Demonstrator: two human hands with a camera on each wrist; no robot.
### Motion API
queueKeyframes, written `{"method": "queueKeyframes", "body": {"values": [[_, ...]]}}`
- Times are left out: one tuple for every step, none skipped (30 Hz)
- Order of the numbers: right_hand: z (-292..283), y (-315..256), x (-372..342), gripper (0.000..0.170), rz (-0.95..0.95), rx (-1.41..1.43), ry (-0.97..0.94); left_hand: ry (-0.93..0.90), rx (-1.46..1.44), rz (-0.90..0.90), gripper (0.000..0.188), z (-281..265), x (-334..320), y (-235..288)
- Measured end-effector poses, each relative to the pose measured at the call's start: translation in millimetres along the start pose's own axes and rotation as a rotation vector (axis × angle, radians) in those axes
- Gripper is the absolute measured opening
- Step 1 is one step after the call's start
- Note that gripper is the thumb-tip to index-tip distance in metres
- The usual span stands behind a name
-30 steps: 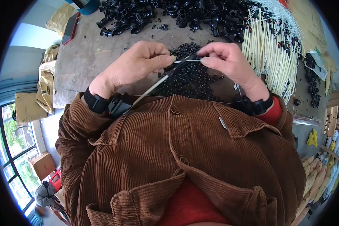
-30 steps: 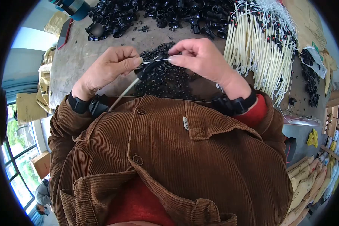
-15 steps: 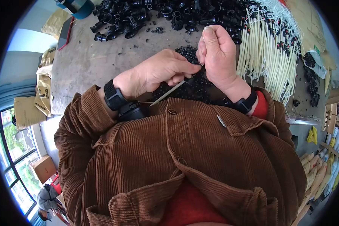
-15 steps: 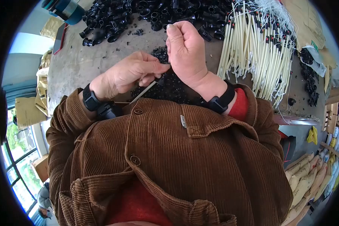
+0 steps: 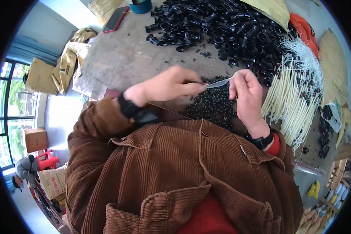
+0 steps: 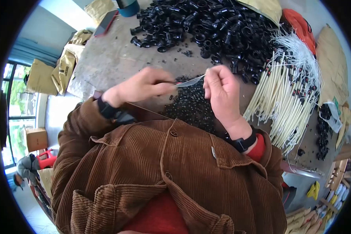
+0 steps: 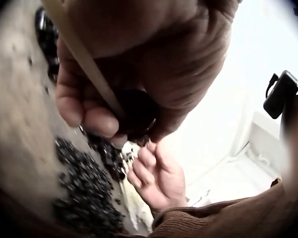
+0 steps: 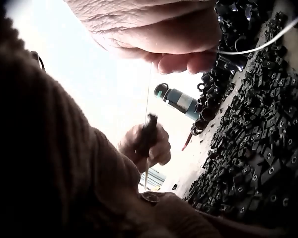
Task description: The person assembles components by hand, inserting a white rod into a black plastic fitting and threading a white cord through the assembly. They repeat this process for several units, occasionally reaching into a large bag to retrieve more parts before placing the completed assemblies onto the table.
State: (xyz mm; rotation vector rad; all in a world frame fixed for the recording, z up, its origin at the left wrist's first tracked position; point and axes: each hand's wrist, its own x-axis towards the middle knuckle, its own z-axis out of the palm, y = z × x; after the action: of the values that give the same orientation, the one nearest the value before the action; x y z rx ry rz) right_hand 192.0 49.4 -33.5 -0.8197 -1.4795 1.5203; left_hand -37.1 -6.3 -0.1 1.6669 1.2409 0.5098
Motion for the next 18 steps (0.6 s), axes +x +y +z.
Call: {"method": "queueKeyframes", "body": {"values": [[0, 0, -2, 0.013, -0.008, 0.006, -0.009, 0.016, 0.045, -0.052, 0.023, -10, -22, -6], [-1, 0, -3, 0.013, 0.039, -0.129, -0.159, 0.030, 0.091, -0.101, 0.023, -22, -48, -12], [-2, 1, -4, 0.013, 0.086, -0.266, -0.304, -0.032, 0.171, -0.193, 0.025, -38, -73, -14], [-2, 2, -6, 0.014, 0.135, -0.406, -0.444, -0.097, 0.250, -0.283, 0.027, -52, -99, -17], [-3, 2, -7, 0.014, 0.125, -0.407, -0.439, -0.061, 0.277, -0.297, 0.029, -62, -127, -24], [-3, 3, -7, 0.013, 0.166, -0.392, -0.490, -0.025, 0.302, -0.309, 0.030, -67, -151, -29], [-4, 3, -8, 0.013, 0.209, -0.378, -0.541, -0.013, 0.374, -0.462, 0.032, -71, -170, -26], [-4, 4, -8, 0.013, 0.254, -0.366, -0.591, 0.000, 0.442, -0.615, 0.034, -73, -181, -22], [-4, 4, -7, 0.013, 0.247, -0.374, -0.582, 0.003, 0.447, -0.603, 0.034, -72, -184, -24], [-5, 3, -6, 0.012, 0.265, -0.349, -0.533, 0.203, 0.468, -0.554, 0.037, -72, -184, -29], [-7, 2, -6, 0.012, 0.283, -0.326, -0.481, 0.401, 0.480, -0.496, 0.040, -71, -180, -36], [-10, 1, -6, 0.012, 0.301, -0.303, -0.428, 0.598, 0.485, -0.433, 0.043, -70, -173, -43], [-13, -1, -4, 0.012, 0.294, -0.315, -0.409, 0.595, 0.485, -0.410, 0.043, -73, -161, -50], [-19, -2, -2, 0.011, 0.289, -0.312, -0.302, 0.675, 0.385, -0.349, 0.047, -77, -140, -57], [-25, -3, 1, 0.011, 0.284, -0.308, -0.192, 0.745, 0.281, -0.287, 0.050, -82, -117, -64], [-34, -4, 3, 0.011, 0.278, -0.304, -0.078, 0.809, 0.174, -0.224, 0.053, -88, -93, -72], [-45, -5, 8, 0.011, 0.276, -0.312, -0.047, 0.789, 0.171, -0.199, 0.053, -96, -70, -84], [-58, -4, 15, 0.013, 0.197, -0.354, 0.055, 0.807, 0.198, -0.223, 0.050, -106, -47, -98]]}}
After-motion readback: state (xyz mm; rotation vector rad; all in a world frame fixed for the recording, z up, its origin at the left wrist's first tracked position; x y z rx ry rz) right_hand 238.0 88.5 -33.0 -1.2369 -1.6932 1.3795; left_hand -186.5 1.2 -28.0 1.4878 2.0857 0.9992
